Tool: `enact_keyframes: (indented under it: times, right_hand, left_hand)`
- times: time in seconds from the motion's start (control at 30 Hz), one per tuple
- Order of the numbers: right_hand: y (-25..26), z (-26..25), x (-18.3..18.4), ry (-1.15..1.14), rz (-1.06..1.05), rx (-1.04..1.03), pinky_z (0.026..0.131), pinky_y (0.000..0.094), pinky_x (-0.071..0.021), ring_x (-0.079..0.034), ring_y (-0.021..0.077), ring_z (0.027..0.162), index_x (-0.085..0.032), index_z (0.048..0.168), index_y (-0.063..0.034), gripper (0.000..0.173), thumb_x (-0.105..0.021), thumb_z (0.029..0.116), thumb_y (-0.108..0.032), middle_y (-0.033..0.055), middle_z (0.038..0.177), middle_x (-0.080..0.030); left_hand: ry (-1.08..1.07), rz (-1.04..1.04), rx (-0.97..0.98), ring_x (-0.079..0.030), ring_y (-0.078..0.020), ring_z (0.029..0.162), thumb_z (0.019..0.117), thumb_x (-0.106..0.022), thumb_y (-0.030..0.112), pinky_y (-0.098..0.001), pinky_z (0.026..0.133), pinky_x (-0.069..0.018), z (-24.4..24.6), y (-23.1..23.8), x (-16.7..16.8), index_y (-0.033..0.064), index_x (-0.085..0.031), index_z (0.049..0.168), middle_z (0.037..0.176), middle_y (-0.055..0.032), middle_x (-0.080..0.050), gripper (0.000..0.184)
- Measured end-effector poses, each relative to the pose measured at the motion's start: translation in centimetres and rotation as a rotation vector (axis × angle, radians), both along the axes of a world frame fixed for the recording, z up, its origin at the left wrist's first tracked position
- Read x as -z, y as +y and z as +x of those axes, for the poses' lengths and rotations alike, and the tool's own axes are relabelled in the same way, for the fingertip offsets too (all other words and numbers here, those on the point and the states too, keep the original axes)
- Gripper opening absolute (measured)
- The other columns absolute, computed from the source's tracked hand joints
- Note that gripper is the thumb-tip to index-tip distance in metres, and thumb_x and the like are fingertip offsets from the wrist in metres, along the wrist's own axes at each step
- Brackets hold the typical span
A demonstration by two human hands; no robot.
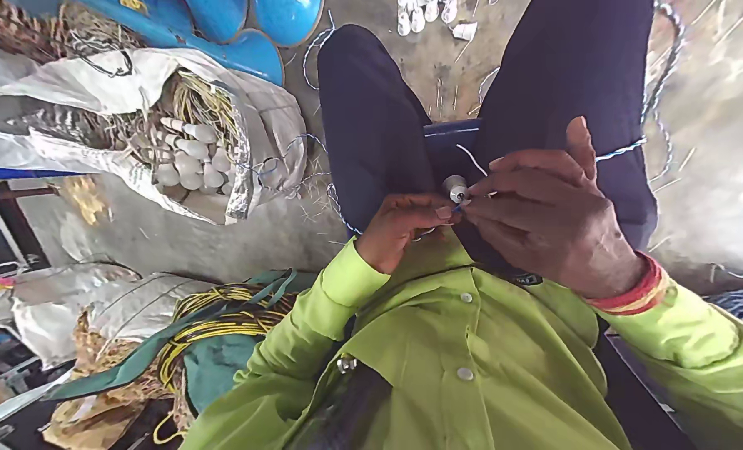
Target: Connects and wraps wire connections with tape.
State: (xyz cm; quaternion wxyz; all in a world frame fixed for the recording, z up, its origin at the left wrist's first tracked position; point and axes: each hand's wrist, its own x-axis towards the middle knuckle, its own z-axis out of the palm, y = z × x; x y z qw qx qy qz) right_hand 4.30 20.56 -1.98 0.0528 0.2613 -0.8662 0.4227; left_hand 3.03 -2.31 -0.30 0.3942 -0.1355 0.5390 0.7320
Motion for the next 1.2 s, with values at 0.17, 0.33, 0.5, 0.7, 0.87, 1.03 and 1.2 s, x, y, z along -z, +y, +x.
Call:
enact_keyframes:
  times: [0.17,0.33,0.5,0.7,0.87,1.03,1.2]
  right_hand:
    - [-0.1,0.4,-0.9,0.062,0.093,-0.013,0.114,0.0749,-0.0202,-0.060,0.0363,0.116,-0.078,0.101,-0.0075,0.020,-0.069,0.0972,-0.025,0.0107,0.102,-0.071]
    - [-0.5,0.4,-1.8,0.125,0.220,-0.086,0.113,0.0779,-0.0179,-0.060,0.0411,0.116,-0.073,0.098,0.0008,0.016,-0.058,0.0999,-0.006,0.0160,0.099,-0.069]
    - [0.0,-1.2,-1.1,0.102,0.242,-0.248,0.114,0.0767,-0.0194,-0.060,0.0439,0.113,-0.068,0.091,0.0028,0.020,-0.051,0.0966,-0.006,0.0186,0.097,-0.067]
    - [0.2,-2.0,-0.7,-0.231,0.065,-0.238,0.081,0.0400,-0.0541,-0.067,0.0244,0.087,-0.070,0.083,-0.0031,0.023,-0.052,0.0929,-0.014,0.0108,0.089,-0.069]
    - [0.8,-1.9,-1.2,-0.375,0.039,-0.165,0.079,0.0253,-0.0558,-0.067,0.0127,0.093,-0.075,0.097,-0.0058,0.023,-0.054,0.0961,-0.016,0.0068,0.100,-0.072]
    - [1.3,-1.6,-1.1,-0.416,0.033,-0.133,0.072,0.0192,-0.0530,-0.064,0.0054,0.083,-0.074,0.097,-0.0075,0.022,-0.057,0.1005,-0.021,0.0026,0.093,-0.069]
    - [1.9,-0.9,-1.1,-0.527,-0.061,-0.147,0.068,0.0136,-0.0519,-0.062,-0.0027,0.079,-0.074,0.101,-0.0099,0.020,-0.058,0.1012,-0.023,-0.0041,0.093,-0.068]
  left_hand:
    - [0.139,-0.019,-0.021,-0.067,-0.0054,0.081,0.0965,-0.056,0.000,-0.0237,0.073,-0.0569,0.2,0.6,0.4,0.0029,-0.074,0.097,0.095,-0.0012,-0.074,0.019]
    - [0.420,-0.171,0.100,-0.067,-0.0096,0.087,0.0975,-0.061,0.004,-0.0270,0.073,-0.0591,0.6,0.8,0.5,-0.0028,-0.073,0.099,0.103,-0.0079,-0.069,0.014]
    - [0.817,-0.396,0.252,-0.068,-0.0140,0.096,0.0972,-0.061,0.004,-0.0277,0.084,-0.0577,0.7,1.3,0.3,-0.0028,-0.075,0.098,0.102,-0.0124,-0.070,0.016]
    - [0.841,-0.410,0.278,-0.067,-0.0176,0.099,0.0924,-0.062,0.000,-0.0302,0.086,-0.0572,1.1,1.9,-0.1,-0.0034,-0.076,0.098,0.103,-0.0138,-0.069,0.015]
    - [0.685,-0.311,0.211,-0.067,-0.0124,0.090,0.0951,-0.065,0.007,-0.0264,0.074,-0.0594,0.6,1.5,0.4,-0.0028,-0.074,0.097,0.101,-0.0118,-0.068,0.013]
    - [0.836,-0.375,0.161,-0.066,-0.0099,0.084,0.0916,-0.071,0.006,-0.0225,0.072,-0.0566,0.9,2.0,0.5,-0.0013,-0.076,0.088,0.097,-0.0109,-0.070,0.009]
    - [0.870,-0.392,0.116,-0.065,-0.0086,0.082,0.0900,-0.068,0.003,-0.0208,0.068,-0.0551,1.0,2.1,0.2,-0.0023,-0.077,0.086,0.098,-0.0120,-0.070,0.011]
